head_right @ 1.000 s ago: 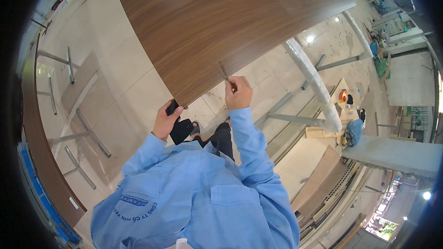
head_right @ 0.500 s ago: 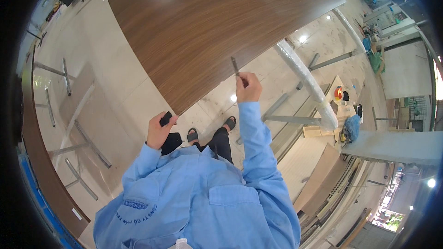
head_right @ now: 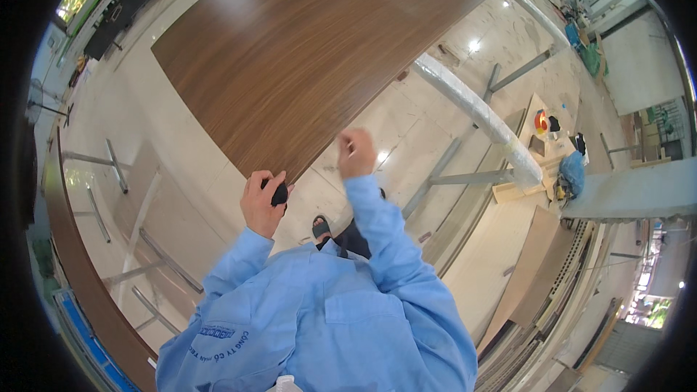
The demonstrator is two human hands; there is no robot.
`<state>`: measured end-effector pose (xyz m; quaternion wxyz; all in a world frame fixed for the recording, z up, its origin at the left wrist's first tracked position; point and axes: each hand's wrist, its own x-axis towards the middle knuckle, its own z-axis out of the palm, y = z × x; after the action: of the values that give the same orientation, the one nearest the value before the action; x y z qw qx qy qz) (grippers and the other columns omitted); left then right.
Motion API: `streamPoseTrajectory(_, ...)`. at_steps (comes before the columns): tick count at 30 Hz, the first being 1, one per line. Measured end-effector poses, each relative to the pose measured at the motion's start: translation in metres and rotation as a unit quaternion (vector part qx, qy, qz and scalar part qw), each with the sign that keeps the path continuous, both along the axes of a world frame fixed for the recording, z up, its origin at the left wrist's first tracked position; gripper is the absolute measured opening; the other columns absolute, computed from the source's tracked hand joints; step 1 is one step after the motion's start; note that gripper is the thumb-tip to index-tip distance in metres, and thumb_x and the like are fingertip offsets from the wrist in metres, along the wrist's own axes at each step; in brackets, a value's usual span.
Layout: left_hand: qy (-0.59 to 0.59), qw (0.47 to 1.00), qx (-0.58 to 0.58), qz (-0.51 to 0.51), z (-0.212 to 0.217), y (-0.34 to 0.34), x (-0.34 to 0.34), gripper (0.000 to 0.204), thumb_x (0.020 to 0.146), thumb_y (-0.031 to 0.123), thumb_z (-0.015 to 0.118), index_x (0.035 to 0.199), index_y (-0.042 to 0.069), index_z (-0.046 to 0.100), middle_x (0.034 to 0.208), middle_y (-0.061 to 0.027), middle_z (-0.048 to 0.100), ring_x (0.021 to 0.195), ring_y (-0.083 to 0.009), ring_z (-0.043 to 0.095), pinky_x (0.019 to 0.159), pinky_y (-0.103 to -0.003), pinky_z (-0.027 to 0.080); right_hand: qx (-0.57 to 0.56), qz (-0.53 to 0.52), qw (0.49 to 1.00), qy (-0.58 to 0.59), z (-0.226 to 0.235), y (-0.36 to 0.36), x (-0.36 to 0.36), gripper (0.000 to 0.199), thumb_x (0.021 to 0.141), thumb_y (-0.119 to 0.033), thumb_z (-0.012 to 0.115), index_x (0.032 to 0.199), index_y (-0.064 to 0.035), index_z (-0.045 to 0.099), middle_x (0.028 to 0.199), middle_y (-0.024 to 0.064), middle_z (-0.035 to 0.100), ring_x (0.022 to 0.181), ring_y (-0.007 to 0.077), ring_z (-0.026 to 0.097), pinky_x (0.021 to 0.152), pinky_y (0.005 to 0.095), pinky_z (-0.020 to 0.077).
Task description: The person scrapes the surface of a large wooden tabletop with a small metal tool while holding a black cloth in the other hand. The person moves along the edge of the table, repeatedly scraping and wiping the surface.
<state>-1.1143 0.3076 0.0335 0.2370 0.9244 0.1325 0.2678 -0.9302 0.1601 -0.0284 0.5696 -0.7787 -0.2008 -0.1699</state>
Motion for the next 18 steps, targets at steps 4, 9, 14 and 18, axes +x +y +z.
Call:
streamPoseTrajectory(4,-0.010,1.000,0.003,0.003,-0.005,0.000,-0.002,0.032,0.078,0.014,0.085,0.109,0.011,0.077,0.099,-0.0065,0.058,0.090,-0.0284,0.061,0.072,-0.040,0.051,-0.012,0.107,0.989,-0.104,-0.009,0.015,-0.080,0.024,0.078,0.011,0.074,0.096,-0.0051,0.070,0.088,0.0132,0.068,0.078,0.0295,0.066,0.065,0.0364,0.0539)
streamPoseTrajectory(9,-0.022,1.000,-0.003,-0.002,-0.007,0.000,-0.003,0.032,0.079,0.013,0.084,0.110,0.011,0.077,0.100,-0.0064,0.058,0.089,-0.0283,0.060,0.072,-0.040,0.051,0.019,0.059,0.997,-0.055,-0.014,0.017,-0.046,0.022,0.077,0.010,0.074,0.093,-0.0046,0.069,0.086,0.0132,0.067,0.079,0.0319,0.067,0.067,0.0387,0.0543)
streamPoseTrajectory(14,-0.021,1.000,0.007,0.000,-0.005,-0.001,-0.003,0.032,0.079,0.011,0.083,0.111,0.012,0.077,0.100,-0.0068,0.058,0.090,-0.0284,0.060,0.073,-0.041,0.051,0.086,-0.074,0.989,0.099,0.000,0.004,0.015,0.018,0.082,0.008,0.074,0.091,-0.0050,0.067,0.085,0.0112,0.067,0.073,0.0234,0.067,0.063,0.0349,0.0538)
streamPoseTrajectory(18,-0.017,1.000,0.011,-0.002,-0.004,-0.001,-0.004,0.032,0.080,0.011,0.084,0.111,0.012,0.077,0.101,-0.0069,0.059,0.090,-0.0286,0.061,0.073,-0.041,0.051,0.041,0.108,0.993,0.008,-0.003,0.008,-0.041,0.017,0.082,0.004,0.077,0.093,-0.0058,0.069,0.089,0.0106,0.069,0.073,0.0238,0.067,0.060,0.0332,0.0534)
